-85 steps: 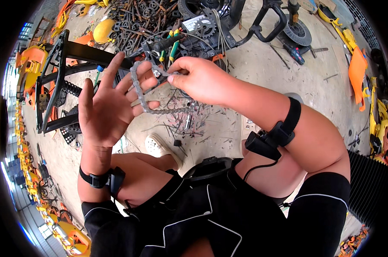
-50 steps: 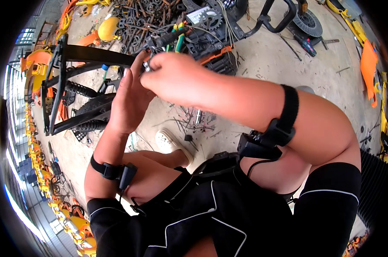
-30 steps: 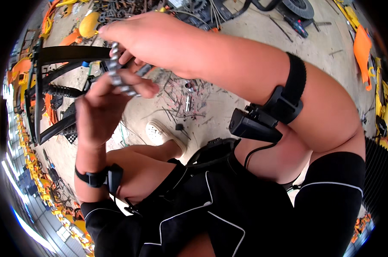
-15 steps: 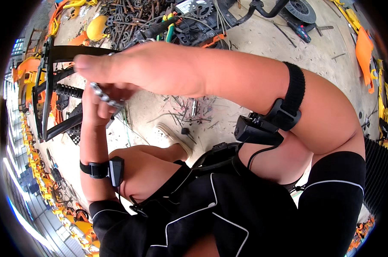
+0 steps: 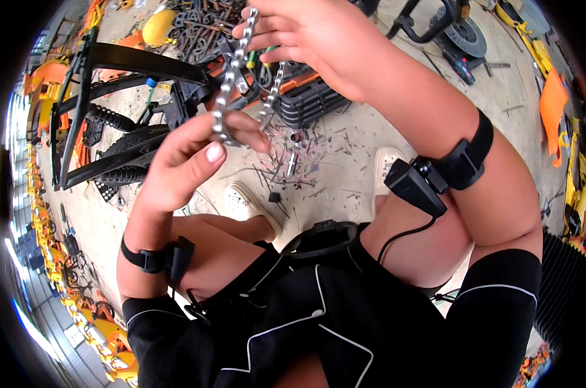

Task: The person removes a chain from a sprocket using a screwdriver and then manipulates the links by hand.

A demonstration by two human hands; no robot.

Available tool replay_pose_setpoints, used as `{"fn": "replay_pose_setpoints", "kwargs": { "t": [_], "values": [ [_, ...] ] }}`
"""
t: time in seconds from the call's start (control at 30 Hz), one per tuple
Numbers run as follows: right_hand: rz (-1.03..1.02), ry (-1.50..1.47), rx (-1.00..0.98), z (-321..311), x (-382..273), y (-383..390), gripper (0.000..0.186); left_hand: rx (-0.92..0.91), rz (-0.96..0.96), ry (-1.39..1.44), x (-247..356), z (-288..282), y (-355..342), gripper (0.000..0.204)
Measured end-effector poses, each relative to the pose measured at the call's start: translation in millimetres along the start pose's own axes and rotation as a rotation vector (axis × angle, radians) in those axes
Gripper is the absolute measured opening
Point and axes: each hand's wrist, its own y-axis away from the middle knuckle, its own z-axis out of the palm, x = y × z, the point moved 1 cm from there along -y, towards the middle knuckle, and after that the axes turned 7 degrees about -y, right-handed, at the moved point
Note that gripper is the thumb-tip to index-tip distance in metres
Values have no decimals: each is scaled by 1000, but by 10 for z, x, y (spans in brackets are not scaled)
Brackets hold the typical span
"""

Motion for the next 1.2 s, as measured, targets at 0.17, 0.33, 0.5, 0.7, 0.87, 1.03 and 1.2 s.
{"fn": "replay_pose_setpoints", "kwargs": {
  "t": [0.17, 0.33, 0.5, 0.7, 0.87, 1.03, 1.2],
  "values": [
    [65, 452, 213, 155, 279, 150, 70, 88, 79, -85, 210, 38, 53, 63],
    [371, 657, -44, 272, 426, 336, 102, 333, 229, 12, 141, -93, -4, 79],
    [342, 421, -433, 446, 267, 231, 92, 466, 28, 224, -94, -443, -67, 69],
    [-9, 227, -373, 497, 134, 143, 73, 324, -42, 304, -351, -158, -40, 61],
    [40, 339, -148, 493, 174, 344, 43, 85, 26, 301, -348, 94, -78, 54],
    [109, 279, 73, 572, 134, 337, 37, -12, -14, 441, -152, 65, -172, 71],
    [123, 367, -32, 623, 177, 337, 29, -3, 43, 459, -229, -15, -214, 69]
  ]
}}
